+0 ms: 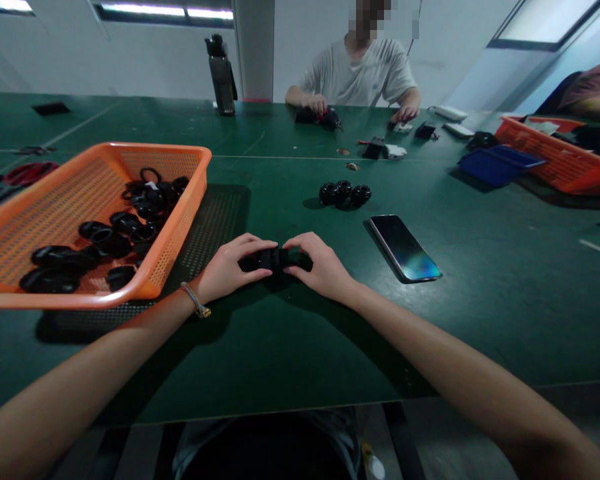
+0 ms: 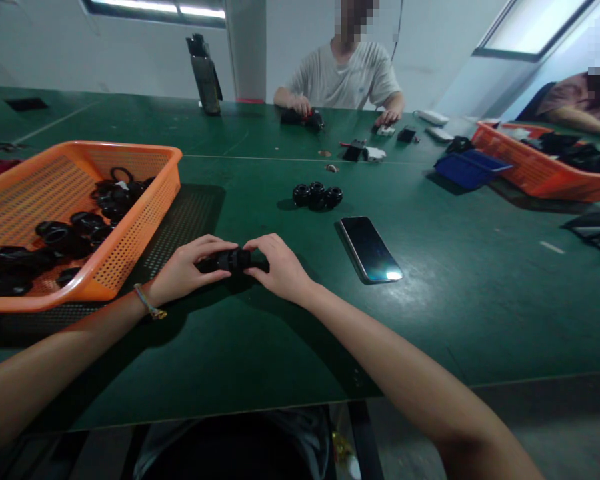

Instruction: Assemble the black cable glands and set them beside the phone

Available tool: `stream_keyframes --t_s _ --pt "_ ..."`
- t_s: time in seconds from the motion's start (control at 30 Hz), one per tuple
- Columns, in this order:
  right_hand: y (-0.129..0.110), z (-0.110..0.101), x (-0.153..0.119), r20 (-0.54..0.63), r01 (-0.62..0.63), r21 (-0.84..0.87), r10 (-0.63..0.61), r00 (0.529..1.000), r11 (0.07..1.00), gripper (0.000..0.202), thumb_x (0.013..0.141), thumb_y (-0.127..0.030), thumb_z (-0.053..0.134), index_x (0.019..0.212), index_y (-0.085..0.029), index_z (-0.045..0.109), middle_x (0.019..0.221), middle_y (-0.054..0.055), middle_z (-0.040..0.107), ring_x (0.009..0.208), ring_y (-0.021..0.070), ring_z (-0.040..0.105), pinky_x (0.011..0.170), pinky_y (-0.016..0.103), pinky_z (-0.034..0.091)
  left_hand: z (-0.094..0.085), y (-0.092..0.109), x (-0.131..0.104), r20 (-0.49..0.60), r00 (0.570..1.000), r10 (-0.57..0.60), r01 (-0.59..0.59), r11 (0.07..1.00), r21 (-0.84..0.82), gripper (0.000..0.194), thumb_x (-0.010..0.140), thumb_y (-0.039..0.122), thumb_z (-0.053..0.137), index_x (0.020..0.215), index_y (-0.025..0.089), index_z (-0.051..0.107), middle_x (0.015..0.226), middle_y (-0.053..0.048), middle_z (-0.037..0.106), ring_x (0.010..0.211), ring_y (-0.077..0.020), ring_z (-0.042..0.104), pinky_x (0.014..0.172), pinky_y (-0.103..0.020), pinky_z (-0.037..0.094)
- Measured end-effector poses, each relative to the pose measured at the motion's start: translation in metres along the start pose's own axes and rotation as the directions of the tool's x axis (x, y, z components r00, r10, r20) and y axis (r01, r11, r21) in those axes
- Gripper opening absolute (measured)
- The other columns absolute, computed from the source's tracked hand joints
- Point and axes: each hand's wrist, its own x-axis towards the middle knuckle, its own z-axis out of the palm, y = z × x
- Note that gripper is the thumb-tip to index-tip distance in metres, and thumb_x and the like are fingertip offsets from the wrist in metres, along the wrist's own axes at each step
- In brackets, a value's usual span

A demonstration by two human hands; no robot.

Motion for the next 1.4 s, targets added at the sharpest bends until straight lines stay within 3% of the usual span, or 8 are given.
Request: stream_keyframes --t_s 1.4 --pt "-0.0021 -0.0020 0.0012 0.044 -0.053 0.009 0.052 0.998 0.999 0.024 0.072 -0.012 0.066 0.093 -0.019 0.057 0.094 0.006 0.063 0.093 0.0196 0.057 0.080 0.039 0.048 -0.0003 0.0012 0.0000 0.016 1.000 -0.010 0.010 1.000 0.016 0.036 0.079 0.032 0.063 0.112 0.019 0.059 0.102 -0.006 0.059 0.092 -0.0174 0.059 0.084 -0.034 0.049"
